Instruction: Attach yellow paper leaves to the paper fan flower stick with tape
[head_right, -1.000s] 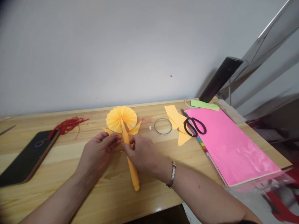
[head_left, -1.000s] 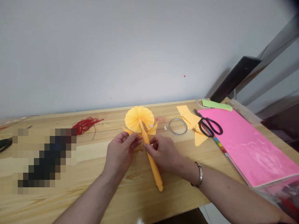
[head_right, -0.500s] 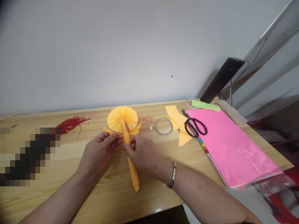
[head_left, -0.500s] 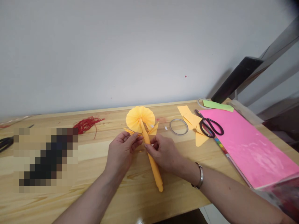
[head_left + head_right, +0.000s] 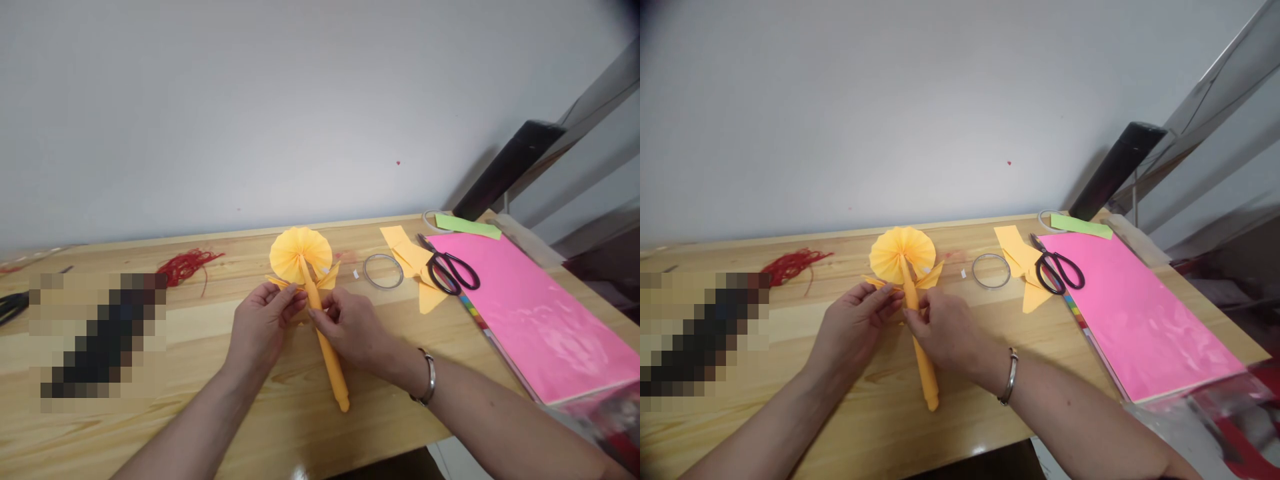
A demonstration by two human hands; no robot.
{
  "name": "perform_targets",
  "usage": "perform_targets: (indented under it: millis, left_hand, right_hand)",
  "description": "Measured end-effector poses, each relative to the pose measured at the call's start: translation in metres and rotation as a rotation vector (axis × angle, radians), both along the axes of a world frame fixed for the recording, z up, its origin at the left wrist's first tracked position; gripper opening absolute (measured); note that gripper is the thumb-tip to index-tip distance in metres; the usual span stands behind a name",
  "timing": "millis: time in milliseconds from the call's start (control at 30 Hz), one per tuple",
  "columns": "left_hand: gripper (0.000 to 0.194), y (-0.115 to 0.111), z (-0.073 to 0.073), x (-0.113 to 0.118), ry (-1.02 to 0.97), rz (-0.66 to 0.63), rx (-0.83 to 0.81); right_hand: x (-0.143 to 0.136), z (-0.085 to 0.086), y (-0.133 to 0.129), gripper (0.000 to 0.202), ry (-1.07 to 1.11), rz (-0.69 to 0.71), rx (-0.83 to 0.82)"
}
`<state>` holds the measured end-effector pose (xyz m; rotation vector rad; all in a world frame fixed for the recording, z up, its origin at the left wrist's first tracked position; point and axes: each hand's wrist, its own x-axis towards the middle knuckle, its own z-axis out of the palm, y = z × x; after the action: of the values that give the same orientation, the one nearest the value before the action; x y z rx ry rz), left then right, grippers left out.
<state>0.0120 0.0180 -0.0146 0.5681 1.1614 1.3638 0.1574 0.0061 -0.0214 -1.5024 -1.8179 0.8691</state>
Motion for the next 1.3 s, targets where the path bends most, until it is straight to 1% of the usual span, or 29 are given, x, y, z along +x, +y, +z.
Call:
perform_targets:
  millis: [200,500,633,767,900,1100,1300]
  left_hand:
    - [0.017,0.0005,-0.0016,0.0007,-0.019,-0.006,-0.016]
    - [0.026,-0.0014,-0.0043,-0.0014,0.013,-0.099,0.008]
    - [0.028,-0.0012,-0.0052,-0.0016,0.029,-0.097,-0.011]
    - [0.029,-0.0015,-0.003,-0.0003,0.03,-0.079,-0.017]
    - [0.028,-0.0019,-0.0017,0.0007,0.024,-0.069,-0.021]
    - [0.027,-0.0017,-0.0045,-0.0012,0.025,-0.069,-0.029]
    - [0.024,-0.0017,-0.0009,-0.0008,0.012,-0.064,-0.044]
  right_hand:
    - [-0.0004,-0.0005,-0.0003,0.015,0.0,0.002,0.005]
    - [-0.0004,-0.0014,-0.0008,0.015,0.022,-0.008,-0.009]
    - [-0.0007,-0.0019,-0.0004,0.016,0.024,-0.012,-0.009]
    - [-0.0009,-0.0014,-0.0002,0.015,0.028,-0.014,-0.013]
    - [-0.0009,0.0004,-0.0003,0.015,0.036,-0.009,-0.015]
    - [-0.001,0.0012,-0.0008,0.015,0.027,-0.01,-0.012]
    - [-0.0006,0.0008,-0.0011,0.015,0.003,-0.01,-0.013]
